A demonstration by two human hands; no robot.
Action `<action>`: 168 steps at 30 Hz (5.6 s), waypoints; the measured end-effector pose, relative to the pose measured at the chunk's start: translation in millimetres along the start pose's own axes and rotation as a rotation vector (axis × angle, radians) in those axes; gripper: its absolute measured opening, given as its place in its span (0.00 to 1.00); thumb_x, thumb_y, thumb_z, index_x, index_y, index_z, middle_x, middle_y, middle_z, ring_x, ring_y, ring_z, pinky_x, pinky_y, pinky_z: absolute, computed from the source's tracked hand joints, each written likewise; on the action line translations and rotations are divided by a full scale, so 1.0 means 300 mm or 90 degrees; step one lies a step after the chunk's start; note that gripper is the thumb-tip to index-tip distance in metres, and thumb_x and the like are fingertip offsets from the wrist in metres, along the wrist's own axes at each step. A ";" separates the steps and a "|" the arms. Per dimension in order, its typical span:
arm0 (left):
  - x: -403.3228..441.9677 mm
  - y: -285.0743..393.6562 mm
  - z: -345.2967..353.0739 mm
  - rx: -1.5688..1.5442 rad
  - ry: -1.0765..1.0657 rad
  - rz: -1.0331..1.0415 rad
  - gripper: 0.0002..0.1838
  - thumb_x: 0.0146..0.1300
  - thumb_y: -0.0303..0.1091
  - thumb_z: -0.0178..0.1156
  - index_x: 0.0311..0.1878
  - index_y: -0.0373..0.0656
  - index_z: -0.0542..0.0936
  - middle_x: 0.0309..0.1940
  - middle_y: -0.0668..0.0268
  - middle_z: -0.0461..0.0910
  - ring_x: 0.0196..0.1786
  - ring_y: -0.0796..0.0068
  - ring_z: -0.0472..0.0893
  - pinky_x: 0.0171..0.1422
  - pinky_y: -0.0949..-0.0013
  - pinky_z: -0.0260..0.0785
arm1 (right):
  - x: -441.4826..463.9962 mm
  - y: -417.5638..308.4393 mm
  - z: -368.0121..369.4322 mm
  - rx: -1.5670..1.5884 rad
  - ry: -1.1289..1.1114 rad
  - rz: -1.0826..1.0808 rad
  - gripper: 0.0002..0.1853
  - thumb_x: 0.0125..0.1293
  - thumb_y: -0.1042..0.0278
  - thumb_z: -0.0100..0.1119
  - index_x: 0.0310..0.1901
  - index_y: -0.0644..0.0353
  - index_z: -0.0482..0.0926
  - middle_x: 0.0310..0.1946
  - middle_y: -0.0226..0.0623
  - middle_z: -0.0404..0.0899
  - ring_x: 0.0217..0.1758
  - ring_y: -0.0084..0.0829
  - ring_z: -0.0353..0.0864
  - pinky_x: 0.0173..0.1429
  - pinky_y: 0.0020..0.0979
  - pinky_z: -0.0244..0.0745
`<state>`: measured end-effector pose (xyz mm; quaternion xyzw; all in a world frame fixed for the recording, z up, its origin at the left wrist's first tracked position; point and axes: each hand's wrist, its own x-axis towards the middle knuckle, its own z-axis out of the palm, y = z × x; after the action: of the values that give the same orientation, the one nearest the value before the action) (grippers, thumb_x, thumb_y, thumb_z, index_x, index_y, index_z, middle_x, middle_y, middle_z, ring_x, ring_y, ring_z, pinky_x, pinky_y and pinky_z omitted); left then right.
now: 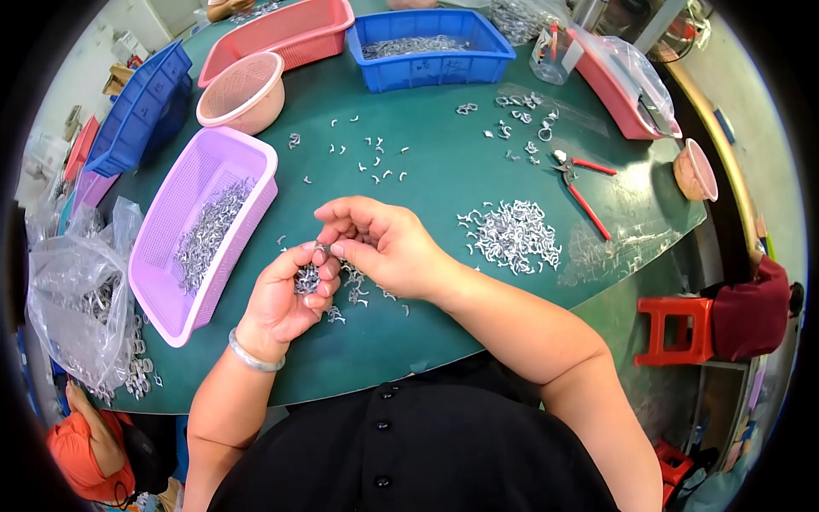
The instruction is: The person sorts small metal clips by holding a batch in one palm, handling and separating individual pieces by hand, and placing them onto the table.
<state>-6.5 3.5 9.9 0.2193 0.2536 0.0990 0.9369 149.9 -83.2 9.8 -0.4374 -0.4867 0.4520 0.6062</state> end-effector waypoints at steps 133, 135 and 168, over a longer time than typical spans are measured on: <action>-0.007 -0.009 0.015 0.079 -0.009 -0.018 0.12 0.63 0.34 0.54 0.44 0.36 0.75 0.40 0.56 0.78 0.45 0.64 0.79 0.51 0.63 0.72 | 0.012 -0.044 -0.046 0.009 -0.009 0.263 0.06 0.64 0.69 0.53 0.36 0.64 0.75 0.31 0.28 0.76 0.36 0.17 0.73 0.44 0.21 0.69; -0.007 -0.011 0.014 0.093 0.004 -0.020 0.10 0.63 0.34 0.55 0.42 0.37 0.76 0.39 0.57 0.79 0.44 0.65 0.79 0.50 0.63 0.73 | 0.010 -0.047 -0.041 0.010 -0.019 0.257 0.06 0.64 0.69 0.53 0.36 0.64 0.75 0.31 0.28 0.76 0.35 0.17 0.73 0.43 0.21 0.69; 0.023 -0.018 -0.017 -0.087 -0.052 -0.013 0.25 0.70 0.44 0.38 0.51 0.25 0.67 0.47 0.50 0.73 0.51 0.59 0.76 0.59 0.55 0.69 | -0.012 -0.041 -0.037 -0.408 -0.112 -0.044 0.06 0.52 0.79 0.58 0.33 0.62 0.78 0.27 0.33 0.73 0.27 0.25 0.72 0.32 0.24 0.68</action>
<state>-2.8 2.6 0.4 0.1564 0.2097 0.0977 0.9602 162.0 -90.2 19.3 -0.5485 -0.6692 0.2907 0.4085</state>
